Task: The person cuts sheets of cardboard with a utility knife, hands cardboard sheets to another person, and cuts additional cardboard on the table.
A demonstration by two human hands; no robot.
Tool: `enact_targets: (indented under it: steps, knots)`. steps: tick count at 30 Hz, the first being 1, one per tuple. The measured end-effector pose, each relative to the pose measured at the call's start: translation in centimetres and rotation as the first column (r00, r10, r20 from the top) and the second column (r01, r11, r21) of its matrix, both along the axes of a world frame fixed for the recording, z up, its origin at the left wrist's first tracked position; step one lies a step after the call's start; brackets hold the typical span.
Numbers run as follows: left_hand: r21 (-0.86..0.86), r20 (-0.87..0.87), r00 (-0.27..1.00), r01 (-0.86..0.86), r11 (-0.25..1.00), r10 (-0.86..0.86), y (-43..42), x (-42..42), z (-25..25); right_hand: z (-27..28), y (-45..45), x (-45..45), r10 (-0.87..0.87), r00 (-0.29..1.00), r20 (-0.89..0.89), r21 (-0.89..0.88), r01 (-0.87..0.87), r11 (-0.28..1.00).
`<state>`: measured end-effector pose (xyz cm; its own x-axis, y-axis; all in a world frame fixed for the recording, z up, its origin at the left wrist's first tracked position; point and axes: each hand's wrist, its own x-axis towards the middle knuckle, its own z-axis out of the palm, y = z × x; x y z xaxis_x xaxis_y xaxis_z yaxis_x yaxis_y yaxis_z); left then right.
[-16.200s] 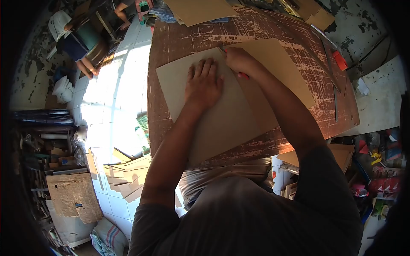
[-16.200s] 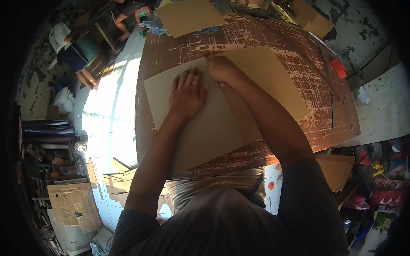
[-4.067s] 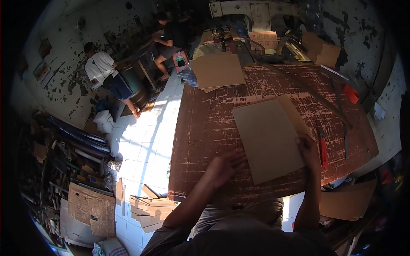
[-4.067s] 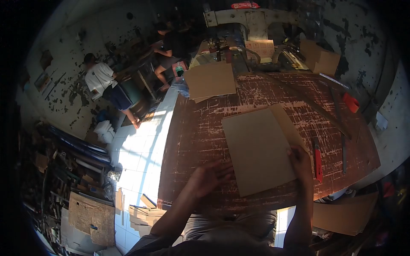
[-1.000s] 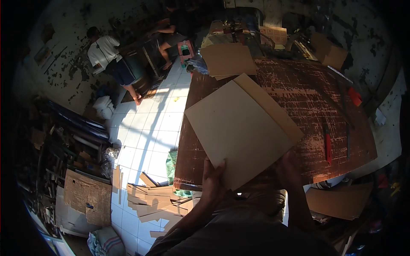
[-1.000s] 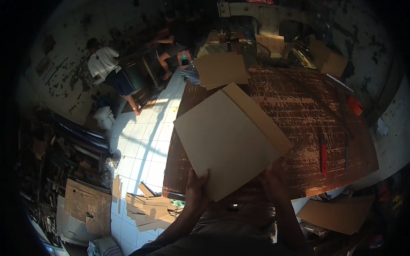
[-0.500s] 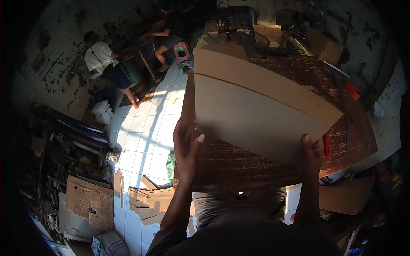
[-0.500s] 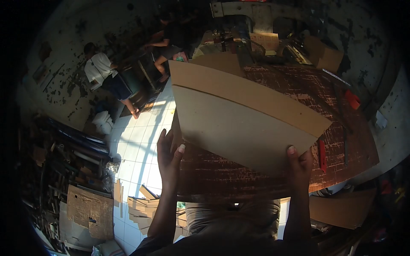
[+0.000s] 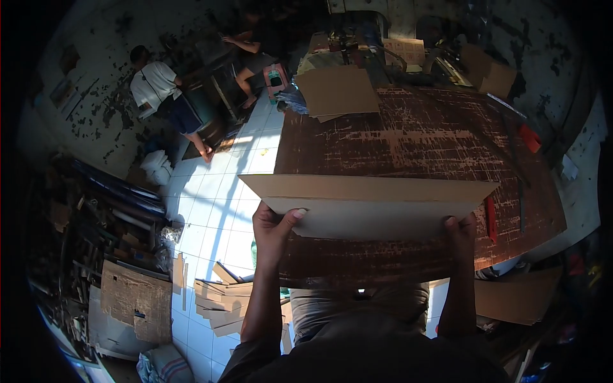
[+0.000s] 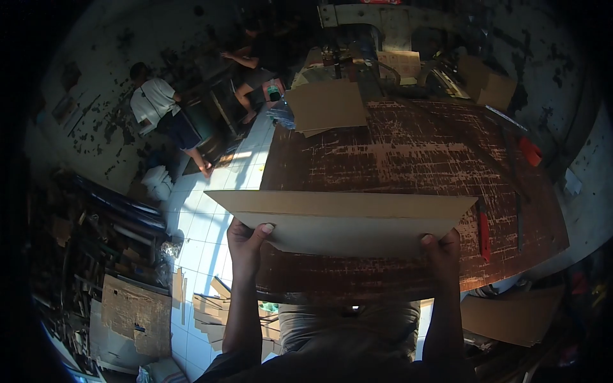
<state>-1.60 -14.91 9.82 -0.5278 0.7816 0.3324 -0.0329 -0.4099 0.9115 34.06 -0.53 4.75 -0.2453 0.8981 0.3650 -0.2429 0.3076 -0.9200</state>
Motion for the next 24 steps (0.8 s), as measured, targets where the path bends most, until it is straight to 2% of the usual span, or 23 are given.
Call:
enact_targets:
  steps: [4,6,7,9,10,12,16,19,21,24]
  knots:
    - [-0.042,0.014,1.0,0.003,0.999,-0.002,0.2,0.7,-0.5,-2.3,-0.3,-0.6,-0.071,0.997,0.017,-0.01,0.071,0.997]
    - [-0.003,0.012,0.998,-0.062,0.998,0.062,0.6,1.6,-0.8,-3.9,-0.7,-2.0,-0.216,0.975,0.049,0.051,0.214,0.976]
    - [-0.006,0.014,0.998,-0.061,0.998,0.061,0.6,1.6,-0.8,-3.9,-1.0,-2.3,-0.217,0.975,0.052,0.048,0.215,0.975]
    - [-0.041,0.008,1.0,-0.024,0.999,0.024,0.4,1.3,-0.6,-3.5,-1.4,-2.7,-0.299,0.952,0.07,-0.046,0.303,0.952]
    - [-0.041,0.008,1.0,-0.023,0.999,0.023,0.3,1.0,-0.8,-3.3,-1.2,-2.5,-0.3,0.951,0.07,-0.046,0.303,0.952]
    - [-0.075,0.003,1.0,0.031,0.997,-0.031,0.0,0.0,-1.6,-3.1,-0.5,-2.0,-0.182,0.981,0.073,0.043,0.179,0.983]
    - [-0.096,0.028,0.998,0.065,0.993,-0.062,-0.2,-0.5,-2.6,-2.6,0.0,-1.7,-0.181,0.983,0.036,0.078,0.178,0.981]
    - [-0.084,0.103,0.995,0.024,0.996,-0.016,-0.1,0.4,-3.4,-2.2,-0.7,-2.3,-0.196,0.98,0.017,0.082,0.194,0.978]
    - [-0.184,0.052,0.999,0.015,0.983,-0.006,-0.5,0.9,-3.1,-2.9,-1.1,-2.8,-0.228,0.973,0.044,0.085,0.224,0.971]
    - [-0.13,0.084,0.996,-0.025,0.991,0.036,-0.1,0.7,-3.5,-1.3,-1.2,-3.2,-0.191,0.981,0.03,0.097,0.187,0.978]
